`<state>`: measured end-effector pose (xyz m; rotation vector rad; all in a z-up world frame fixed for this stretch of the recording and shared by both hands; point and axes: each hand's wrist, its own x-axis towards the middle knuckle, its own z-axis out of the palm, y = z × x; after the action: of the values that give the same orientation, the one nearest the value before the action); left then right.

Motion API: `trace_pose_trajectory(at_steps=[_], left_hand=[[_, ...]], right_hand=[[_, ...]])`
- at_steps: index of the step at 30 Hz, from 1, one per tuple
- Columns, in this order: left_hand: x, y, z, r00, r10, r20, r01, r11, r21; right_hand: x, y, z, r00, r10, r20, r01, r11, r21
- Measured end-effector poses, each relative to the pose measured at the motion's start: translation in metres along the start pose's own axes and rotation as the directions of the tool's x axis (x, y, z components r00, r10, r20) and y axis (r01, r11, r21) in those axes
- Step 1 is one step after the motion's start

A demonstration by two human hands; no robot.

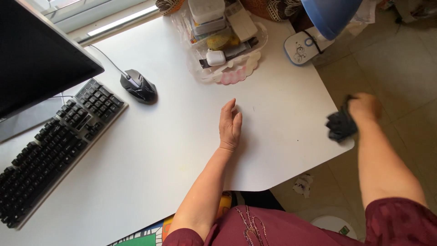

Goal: The person wipes a white desk surface with a dark cloth, moving a plastic container and a computer mouse to reach different areas. They continue wiping around the keyboard and monitor base, then wipe the area under the keyboard after moving it aside.

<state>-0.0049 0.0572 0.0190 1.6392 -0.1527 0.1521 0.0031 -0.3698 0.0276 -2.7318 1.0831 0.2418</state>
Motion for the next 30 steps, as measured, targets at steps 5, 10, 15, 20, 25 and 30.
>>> trace_pose_trajectory(at_steps=[5,10,15,20,25,30], left_hand=[[0.000,-0.005,-0.001,0.995,0.097,0.008,-0.098,0.992,0.074],[0.000,-0.012,0.001,1.000,0.001,0.006,-0.002,0.998,0.058],[-0.001,-0.013,0.003,1.000,-0.023,0.008,0.023,0.999,0.039],[-0.001,-0.010,0.002,1.000,-0.025,0.000,0.025,0.999,0.044],[-0.001,-0.017,0.005,0.999,-0.025,-0.026,0.026,0.998,0.048],[0.000,-0.014,0.001,0.999,0.041,0.027,-0.045,0.986,0.159]], right_hand=[[-0.081,-0.013,-0.020,0.808,-0.390,-0.442,0.471,0.878,0.086],[-0.252,-0.108,0.024,0.267,-0.833,-0.485,0.903,0.392,-0.174],[-0.272,-0.095,0.042,0.247,-0.863,-0.441,0.925,0.346,-0.158],[-0.133,0.024,0.028,0.413,-0.732,-0.542,0.761,0.604,-0.237],[-0.153,0.007,0.033,0.466,-0.691,-0.552,0.637,0.696,-0.333],[-0.329,-0.100,0.053,0.235,-0.853,-0.466,0.947,0.308,-0.087]])
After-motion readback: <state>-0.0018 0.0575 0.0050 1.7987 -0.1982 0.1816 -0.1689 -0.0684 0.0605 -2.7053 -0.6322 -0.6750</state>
